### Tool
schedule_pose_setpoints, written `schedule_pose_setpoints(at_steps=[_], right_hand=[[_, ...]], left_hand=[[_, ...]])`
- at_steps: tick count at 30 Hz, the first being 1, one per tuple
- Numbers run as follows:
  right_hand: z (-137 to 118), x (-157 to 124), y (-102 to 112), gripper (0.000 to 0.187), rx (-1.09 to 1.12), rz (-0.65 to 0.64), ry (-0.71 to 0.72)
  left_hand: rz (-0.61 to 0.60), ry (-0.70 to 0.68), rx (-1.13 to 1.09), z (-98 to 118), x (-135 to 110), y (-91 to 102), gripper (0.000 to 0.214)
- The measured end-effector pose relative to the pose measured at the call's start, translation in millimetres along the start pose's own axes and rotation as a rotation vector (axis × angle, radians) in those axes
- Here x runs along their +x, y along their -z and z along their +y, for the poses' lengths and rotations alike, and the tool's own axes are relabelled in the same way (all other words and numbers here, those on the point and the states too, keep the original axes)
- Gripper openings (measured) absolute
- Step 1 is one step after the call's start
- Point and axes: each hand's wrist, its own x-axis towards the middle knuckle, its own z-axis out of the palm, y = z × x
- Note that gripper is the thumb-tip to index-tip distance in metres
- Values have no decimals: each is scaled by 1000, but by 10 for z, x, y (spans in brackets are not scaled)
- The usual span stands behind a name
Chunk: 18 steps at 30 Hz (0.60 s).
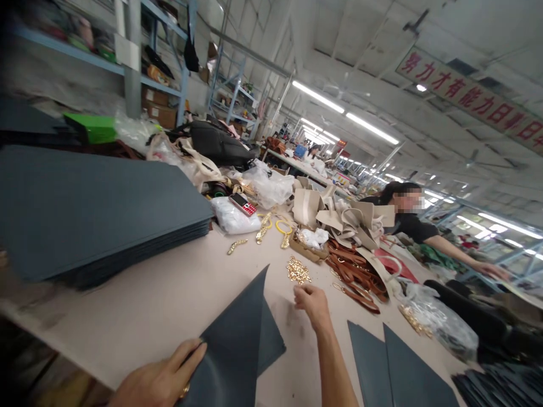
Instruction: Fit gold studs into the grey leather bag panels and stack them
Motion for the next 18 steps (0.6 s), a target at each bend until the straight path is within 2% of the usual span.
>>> schedule_pose_setpoints(at_steps=[2,4,7,9,12,14,18], right_hand=[[-135,-226,-35,39,179,-56,34],[-319,-470,-154,47,377,-168,45],[-603,-801,-463,38,526,-414,38],[-739,-946,-695,24,442,-520,81],[-841,-1025,-944,12,291,-589,163],[-872,-1020,-1014,12,206,-619,216],[-942,-985,-1016,14,39,-632,320]], left_hand=[[-95,26,-71,41,6,162,70],[-156,37,-125,67,14,285,69],[-170,33,-179,85,16,382,65],[-152,32,-200,88,10,401,62],[-129,24,-229,82,-6,400,52],[-114,15,-259,75,-18,395,45],[-98,8,-304,66,-38,384,40]])
